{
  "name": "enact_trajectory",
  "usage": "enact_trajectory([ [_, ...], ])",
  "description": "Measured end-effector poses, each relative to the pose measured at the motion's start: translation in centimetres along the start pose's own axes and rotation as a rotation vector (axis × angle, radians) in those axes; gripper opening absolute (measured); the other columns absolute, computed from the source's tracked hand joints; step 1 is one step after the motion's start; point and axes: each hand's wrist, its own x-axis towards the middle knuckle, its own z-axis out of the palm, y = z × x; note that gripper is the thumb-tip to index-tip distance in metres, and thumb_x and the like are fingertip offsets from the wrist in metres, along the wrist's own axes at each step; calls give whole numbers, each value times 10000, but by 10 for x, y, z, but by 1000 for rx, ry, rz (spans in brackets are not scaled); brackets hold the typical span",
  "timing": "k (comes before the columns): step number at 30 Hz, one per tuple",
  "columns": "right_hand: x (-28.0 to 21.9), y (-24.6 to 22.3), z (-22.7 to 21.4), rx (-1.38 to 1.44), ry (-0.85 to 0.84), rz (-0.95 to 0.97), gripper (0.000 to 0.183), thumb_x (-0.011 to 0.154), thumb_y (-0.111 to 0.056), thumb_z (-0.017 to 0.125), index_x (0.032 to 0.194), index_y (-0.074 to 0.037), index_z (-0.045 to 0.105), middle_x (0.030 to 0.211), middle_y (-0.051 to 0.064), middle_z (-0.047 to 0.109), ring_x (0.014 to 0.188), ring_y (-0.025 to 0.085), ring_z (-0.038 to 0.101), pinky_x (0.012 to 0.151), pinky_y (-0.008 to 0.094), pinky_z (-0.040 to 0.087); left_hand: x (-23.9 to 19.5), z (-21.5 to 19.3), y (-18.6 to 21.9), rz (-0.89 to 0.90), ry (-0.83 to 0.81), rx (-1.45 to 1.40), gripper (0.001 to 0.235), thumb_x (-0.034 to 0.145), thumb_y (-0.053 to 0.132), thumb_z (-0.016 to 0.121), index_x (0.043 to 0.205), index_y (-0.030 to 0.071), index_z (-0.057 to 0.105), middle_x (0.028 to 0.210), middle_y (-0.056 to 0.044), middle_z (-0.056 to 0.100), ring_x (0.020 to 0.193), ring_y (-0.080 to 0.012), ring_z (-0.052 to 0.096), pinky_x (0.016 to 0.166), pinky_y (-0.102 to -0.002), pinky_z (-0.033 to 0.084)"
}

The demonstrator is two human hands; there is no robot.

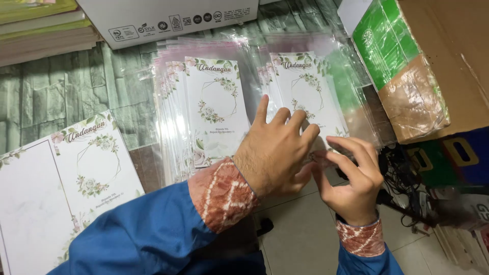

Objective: Folding printed wedding invitations and stacking them on a table.

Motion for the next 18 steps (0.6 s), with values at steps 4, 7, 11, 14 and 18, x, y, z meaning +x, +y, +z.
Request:
enact_trajectory([
  [4,4,-14,0,22,11,65,270,931,-256,743,920,10,701,1106,207,701,1074,377,620,954,459,519,-34,-59,7,-70,98,-190,309,962,329,619,1168,98,612,1118,-128,664,1003,-330,640,1093,-680,416],
  [7,3,-13,3,-86,-11,43,178,945,-192,798,1029,-38,768,1101,142,686,1046,334,609,951,437,513,-77,-94,0,-110,86,-230,531,832,341,788,1270,116,589,1143,-90,657,1063,-324,613,1099,-650,388],
  [11,-3,-14,1,-131,-32,55,209,964,-277,784,1040,-84,809,1153,118,682,1077,342,612,1005,476,433,-149,-127,-25,-288,145,-248,485,897,328,775,1308,99,659,1223,-112,712,1114,-301,659,1059,-601,438],
  [14,-11,-24,3,-78,19,-34,302,1079,-149,702,1216,108,785,1265,297,702,1175,455,629,1111,535,473,-212,-151,-45,-515,233,-156,403,895,187,764,1258,34,680,1161,-121,751,1030,-281,714,1028,-531,525],
  [18,-41,-25,26,161,62,73,123,1287,162,622,1315,260,691,1361,399,664,1284,481,634,1259,525,478,-304,-156,-64,-756,306,166,286,947,76,741,1221,6,703,1128,-118,737,1009,-292,684,1002,-466,526],
])
